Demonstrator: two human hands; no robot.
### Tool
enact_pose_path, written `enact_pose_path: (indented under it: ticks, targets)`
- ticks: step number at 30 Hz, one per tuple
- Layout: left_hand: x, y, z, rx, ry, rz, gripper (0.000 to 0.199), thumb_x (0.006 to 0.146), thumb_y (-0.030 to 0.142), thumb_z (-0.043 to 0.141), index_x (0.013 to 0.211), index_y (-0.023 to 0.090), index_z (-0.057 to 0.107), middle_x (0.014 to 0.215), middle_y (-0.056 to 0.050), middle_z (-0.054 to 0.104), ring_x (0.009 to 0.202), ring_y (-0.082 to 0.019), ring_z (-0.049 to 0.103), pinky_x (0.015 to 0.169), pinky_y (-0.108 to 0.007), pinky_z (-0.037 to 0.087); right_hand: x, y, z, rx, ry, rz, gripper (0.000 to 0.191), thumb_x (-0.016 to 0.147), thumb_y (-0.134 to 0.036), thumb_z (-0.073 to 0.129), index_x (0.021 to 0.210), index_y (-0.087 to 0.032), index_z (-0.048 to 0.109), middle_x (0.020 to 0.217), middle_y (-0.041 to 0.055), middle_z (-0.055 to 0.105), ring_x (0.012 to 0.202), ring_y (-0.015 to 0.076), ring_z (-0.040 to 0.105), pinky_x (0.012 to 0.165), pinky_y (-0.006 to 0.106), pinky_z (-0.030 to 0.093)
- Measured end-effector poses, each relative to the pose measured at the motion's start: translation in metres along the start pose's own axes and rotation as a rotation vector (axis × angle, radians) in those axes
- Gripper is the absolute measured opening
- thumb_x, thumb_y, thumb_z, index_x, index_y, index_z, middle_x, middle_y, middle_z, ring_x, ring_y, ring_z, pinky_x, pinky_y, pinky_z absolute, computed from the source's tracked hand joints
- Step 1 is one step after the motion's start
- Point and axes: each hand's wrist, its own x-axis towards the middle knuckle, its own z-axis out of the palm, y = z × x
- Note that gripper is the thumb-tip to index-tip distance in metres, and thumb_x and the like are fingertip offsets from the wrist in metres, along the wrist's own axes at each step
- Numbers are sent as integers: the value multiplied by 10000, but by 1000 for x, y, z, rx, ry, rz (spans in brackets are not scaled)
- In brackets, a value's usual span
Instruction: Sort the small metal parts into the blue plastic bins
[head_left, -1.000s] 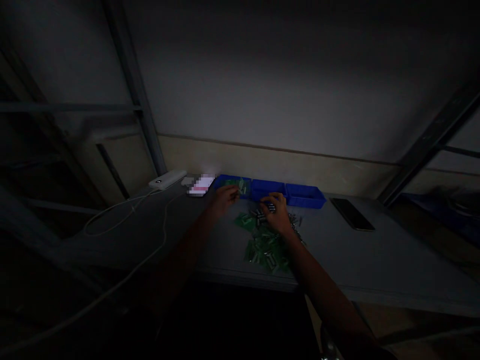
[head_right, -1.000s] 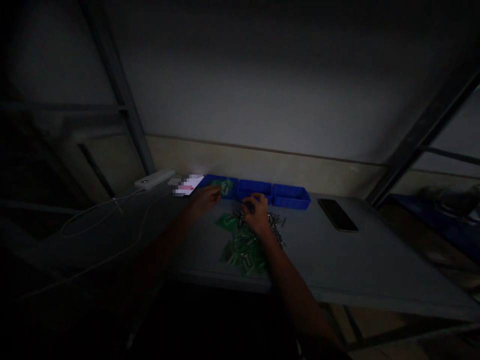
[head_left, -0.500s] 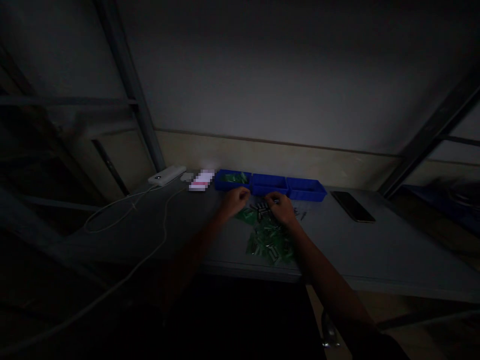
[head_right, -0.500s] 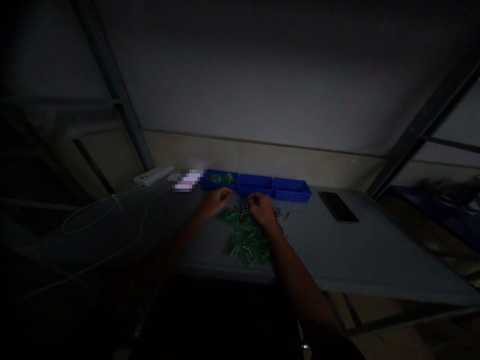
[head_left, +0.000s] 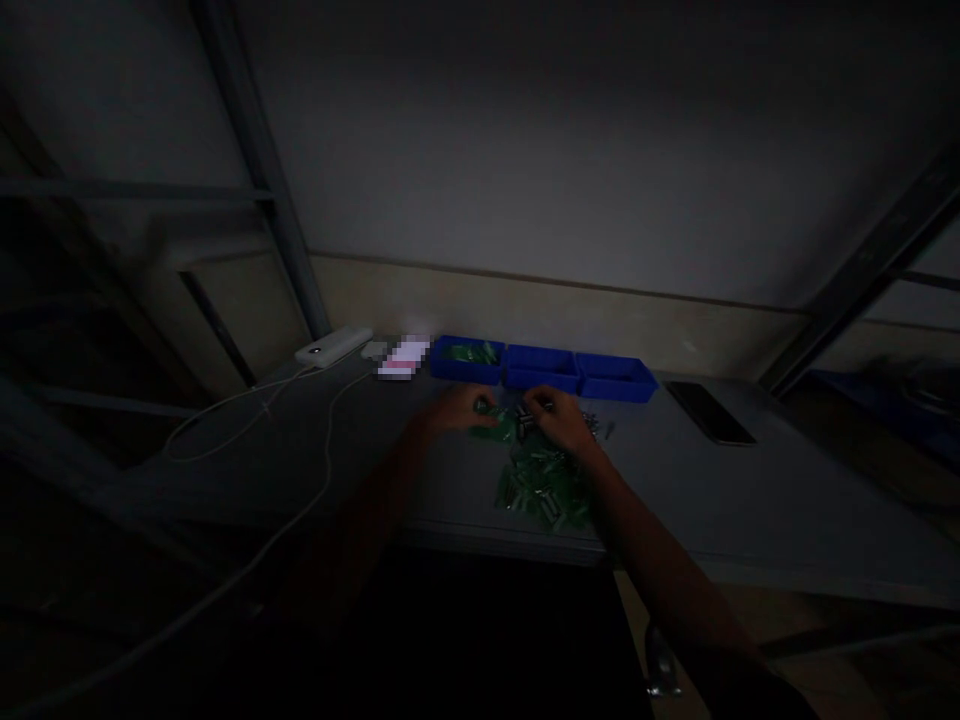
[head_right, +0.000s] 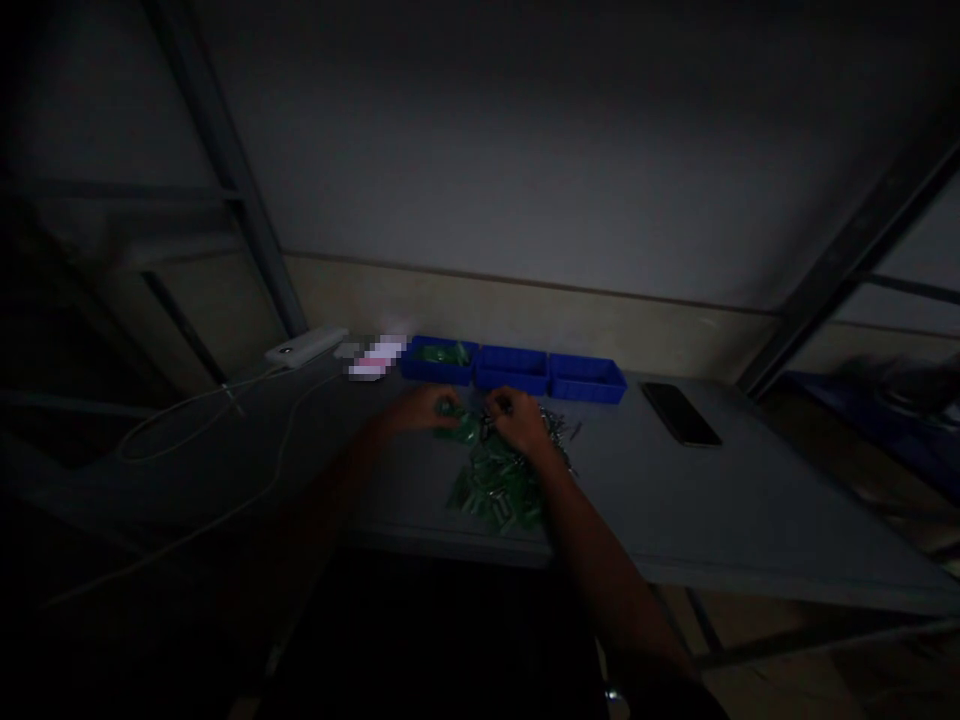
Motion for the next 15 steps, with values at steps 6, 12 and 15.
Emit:
enact_pose_path:
  ticks: [6,12,15]
  targets:
    - [1,15,9,-178,-118,3,254,622,245,688,821,183,543,728,30,544,667,-119,535,606,-232,390,0,-5,2,204,-36,99,222,739,-356,582,860,-174,624,709,5,643,628,142,577,601,261,446]
    - [1,23,14,-182,-14,69,237,655,246,682,821,172,530,758,25,547,707,-113,541,666,-232,419,-2,-13,2,536,-131,264,285,706,-472,583,754,-191,572,500,-46,559,436,107,491,457,225,374]
    - [1,22,13,-84,-43,136,168,672,217,674,775,163,553,770,9,554,760,-135,549,737,-266,437,-2,-16,1,658,-85,310,273,667,-454,628,713,-193,563,552,-21,611,483,120,545,507,244,426]
